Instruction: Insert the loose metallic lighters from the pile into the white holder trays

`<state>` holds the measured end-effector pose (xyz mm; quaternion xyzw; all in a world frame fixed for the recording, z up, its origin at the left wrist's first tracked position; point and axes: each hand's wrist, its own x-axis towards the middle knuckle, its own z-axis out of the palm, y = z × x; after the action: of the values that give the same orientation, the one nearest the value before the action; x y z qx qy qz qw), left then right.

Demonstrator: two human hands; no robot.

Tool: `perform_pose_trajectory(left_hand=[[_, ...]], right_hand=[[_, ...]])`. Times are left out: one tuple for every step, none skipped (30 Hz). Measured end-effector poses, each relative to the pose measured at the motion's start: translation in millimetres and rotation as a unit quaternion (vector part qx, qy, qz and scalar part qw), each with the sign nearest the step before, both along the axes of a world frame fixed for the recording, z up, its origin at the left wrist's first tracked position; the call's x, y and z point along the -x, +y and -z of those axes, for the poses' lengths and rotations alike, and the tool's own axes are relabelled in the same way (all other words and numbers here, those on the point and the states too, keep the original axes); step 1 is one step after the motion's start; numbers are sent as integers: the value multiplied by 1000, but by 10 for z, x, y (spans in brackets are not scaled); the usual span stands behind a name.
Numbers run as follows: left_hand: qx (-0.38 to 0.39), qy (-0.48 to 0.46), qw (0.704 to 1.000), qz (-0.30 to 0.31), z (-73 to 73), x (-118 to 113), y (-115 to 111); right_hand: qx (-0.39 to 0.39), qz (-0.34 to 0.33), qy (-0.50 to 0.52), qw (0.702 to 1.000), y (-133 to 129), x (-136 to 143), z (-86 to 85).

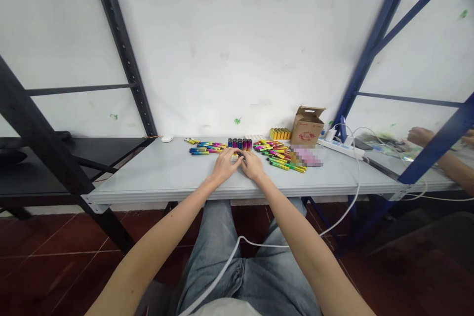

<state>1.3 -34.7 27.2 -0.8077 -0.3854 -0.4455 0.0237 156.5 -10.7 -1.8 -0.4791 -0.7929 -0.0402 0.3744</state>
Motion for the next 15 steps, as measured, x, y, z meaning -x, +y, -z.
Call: perform_pose_trajectory(left_hand=[[-1,-15,1000,4,22,17,17],[0,-28,1000,6,47,41,36],[4,-35,999,7,72,71,58],[9,-37,999,6,98,103,80],[15,-34,999,1,125,136,103],[23,-32,999,-5,150,167,125],[30,-31,999,-15,175,193,148],[38,-30,998,-25,198,215,169],[47,-27,998,-36,221,230,189],[58,-20,997,-47,243,240,206],[70,-10,996,-59,263,244,220],[82,4,994,-72,282,244,229],[94,20,992,-85,297,241,233],[102,37,990,-95,309,235,232],[105,55,988,-100,317,228,226]], right_hand=[[8,4,6,1000,-9,-1,-10],[14,9,13,1000,-20,-2,-21],[18,14,21,1000,-30,-2,-31],[21,19,29,999,-41,-3,-39],[24,23,35,999,-50,-3,-44],[27,26,41,998,-57,-5,-48],[31,30,46,998,-62,-7,-49],[36,37,54,997,-63,-11,-48],[40,45,63,996,-60,-19,-46],[43,52,75,995,-52,-31,-42],[47,56,91,993,-38,-46,-38],[55,57,110,991,-19,-66,-32],[67,54,135,987,4,-88,-26],[83,47,165,982,30,-112,-20],[100,40,202,973,57,-135,-12]])
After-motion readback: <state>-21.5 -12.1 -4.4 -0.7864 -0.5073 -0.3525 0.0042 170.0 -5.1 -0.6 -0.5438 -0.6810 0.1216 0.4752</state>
